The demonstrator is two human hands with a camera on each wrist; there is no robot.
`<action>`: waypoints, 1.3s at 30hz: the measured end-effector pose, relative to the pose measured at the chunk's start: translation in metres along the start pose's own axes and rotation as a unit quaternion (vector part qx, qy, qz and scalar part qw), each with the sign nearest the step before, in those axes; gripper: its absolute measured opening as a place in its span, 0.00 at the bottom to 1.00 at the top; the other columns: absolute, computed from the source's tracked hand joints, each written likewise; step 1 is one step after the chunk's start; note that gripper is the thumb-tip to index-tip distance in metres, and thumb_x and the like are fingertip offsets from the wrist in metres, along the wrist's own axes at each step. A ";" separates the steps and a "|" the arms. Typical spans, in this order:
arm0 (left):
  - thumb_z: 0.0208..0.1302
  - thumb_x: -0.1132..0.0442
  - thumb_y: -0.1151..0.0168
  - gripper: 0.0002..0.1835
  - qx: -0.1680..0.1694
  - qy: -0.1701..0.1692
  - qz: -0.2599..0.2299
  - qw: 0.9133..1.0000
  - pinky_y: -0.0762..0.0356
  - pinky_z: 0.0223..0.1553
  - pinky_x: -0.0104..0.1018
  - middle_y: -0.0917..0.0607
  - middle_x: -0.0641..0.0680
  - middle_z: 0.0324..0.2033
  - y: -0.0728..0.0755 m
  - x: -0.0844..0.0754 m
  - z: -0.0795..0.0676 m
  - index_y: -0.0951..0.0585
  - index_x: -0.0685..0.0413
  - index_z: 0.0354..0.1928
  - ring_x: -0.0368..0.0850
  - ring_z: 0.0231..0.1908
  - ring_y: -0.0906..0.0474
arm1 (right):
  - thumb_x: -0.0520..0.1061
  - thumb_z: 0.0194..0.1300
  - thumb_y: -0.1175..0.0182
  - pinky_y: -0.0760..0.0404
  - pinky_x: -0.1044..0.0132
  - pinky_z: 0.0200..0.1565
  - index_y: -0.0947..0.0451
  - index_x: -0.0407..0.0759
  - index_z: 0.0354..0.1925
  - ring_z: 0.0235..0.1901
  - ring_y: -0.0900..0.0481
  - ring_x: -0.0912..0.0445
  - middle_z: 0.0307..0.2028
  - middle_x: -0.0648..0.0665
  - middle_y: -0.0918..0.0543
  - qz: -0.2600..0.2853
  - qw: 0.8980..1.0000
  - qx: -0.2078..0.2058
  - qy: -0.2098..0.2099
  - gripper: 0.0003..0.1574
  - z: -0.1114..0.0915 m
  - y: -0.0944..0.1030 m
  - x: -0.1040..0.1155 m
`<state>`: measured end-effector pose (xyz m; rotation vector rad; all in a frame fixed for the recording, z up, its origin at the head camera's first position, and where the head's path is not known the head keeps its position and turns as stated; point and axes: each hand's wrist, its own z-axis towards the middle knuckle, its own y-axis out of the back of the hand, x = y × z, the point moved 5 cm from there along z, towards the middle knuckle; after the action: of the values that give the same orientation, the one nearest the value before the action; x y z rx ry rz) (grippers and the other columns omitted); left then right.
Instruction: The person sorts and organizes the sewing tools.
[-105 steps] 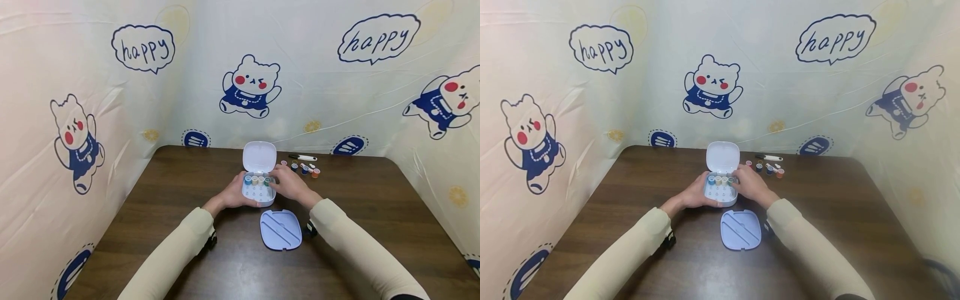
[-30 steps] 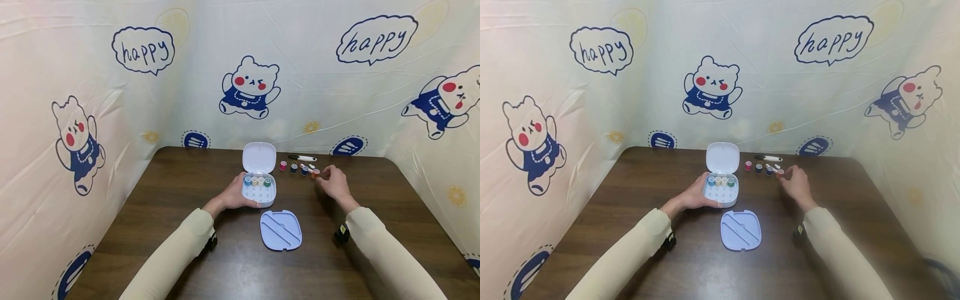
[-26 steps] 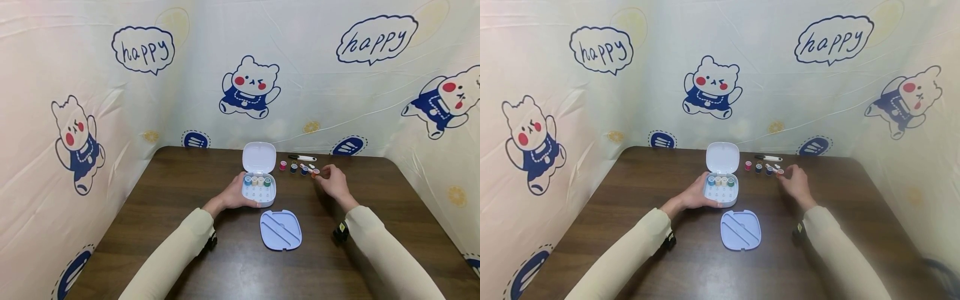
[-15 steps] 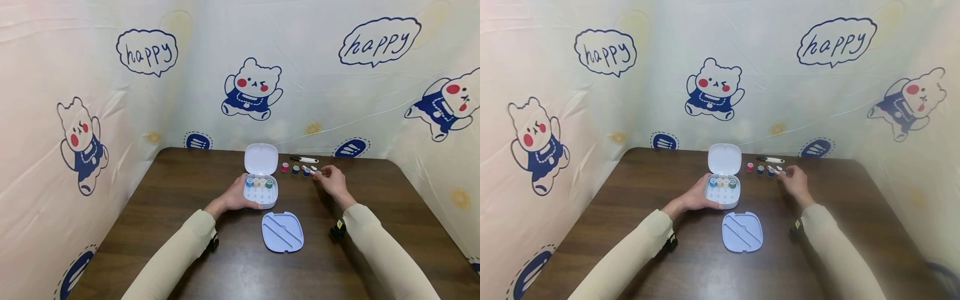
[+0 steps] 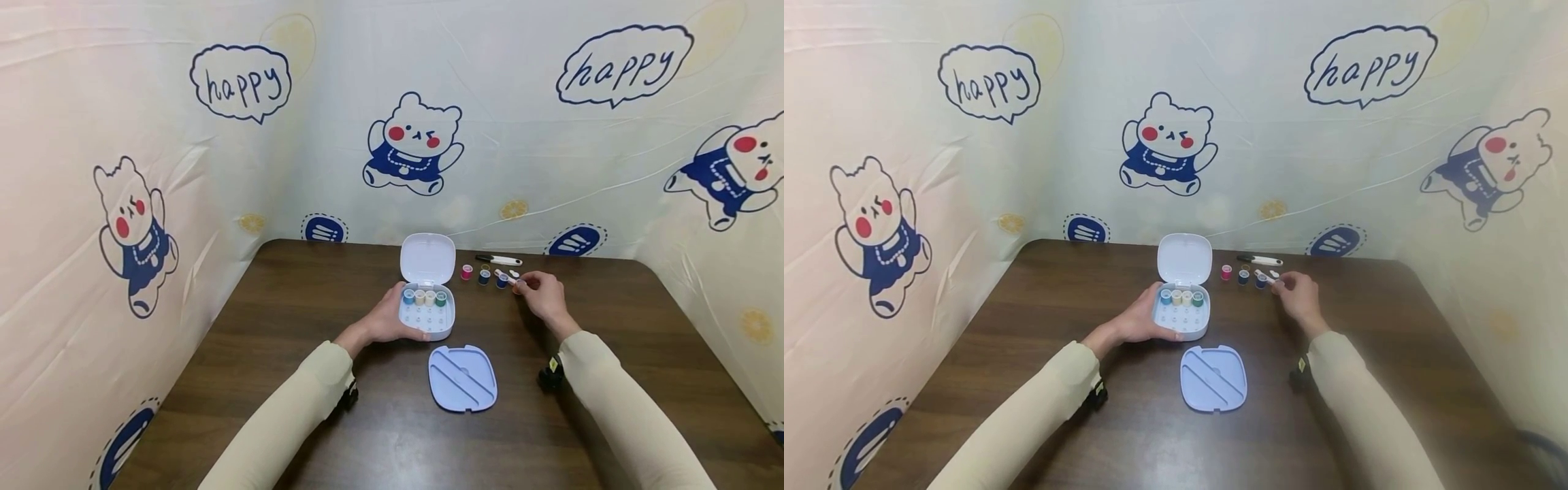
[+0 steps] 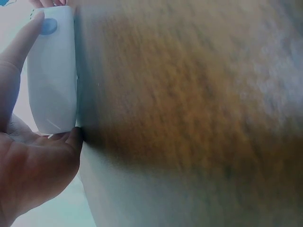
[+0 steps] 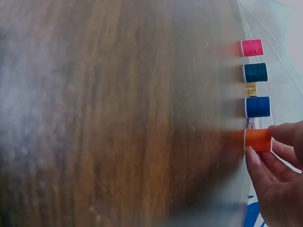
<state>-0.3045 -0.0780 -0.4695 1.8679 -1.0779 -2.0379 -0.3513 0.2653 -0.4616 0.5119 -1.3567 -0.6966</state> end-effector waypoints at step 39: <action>0.41 0.48 0.13 0.65 0.004 0.012 -0.005 1.000 0.34 0.66 0.50 0.33 0.59 0.65 0.000 -0.001 -0.002 0.46 0.56 0.76 0.53 0.62 0.32 | 0.39 0.78 0.45 0.18 0.70 0.48 0.23 0.27 0.61 0.44 0.18 0.53 0.57 0.27 0.23 0.178 0.972 0.147 -0.049 0.20 -0.015 -0.030 0.025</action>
<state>-0.3023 -0.0784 -0.4682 1.8997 -1.0740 -2.0152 -0.3398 0.2257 -0.4668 0.4545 -1.6054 -0.2294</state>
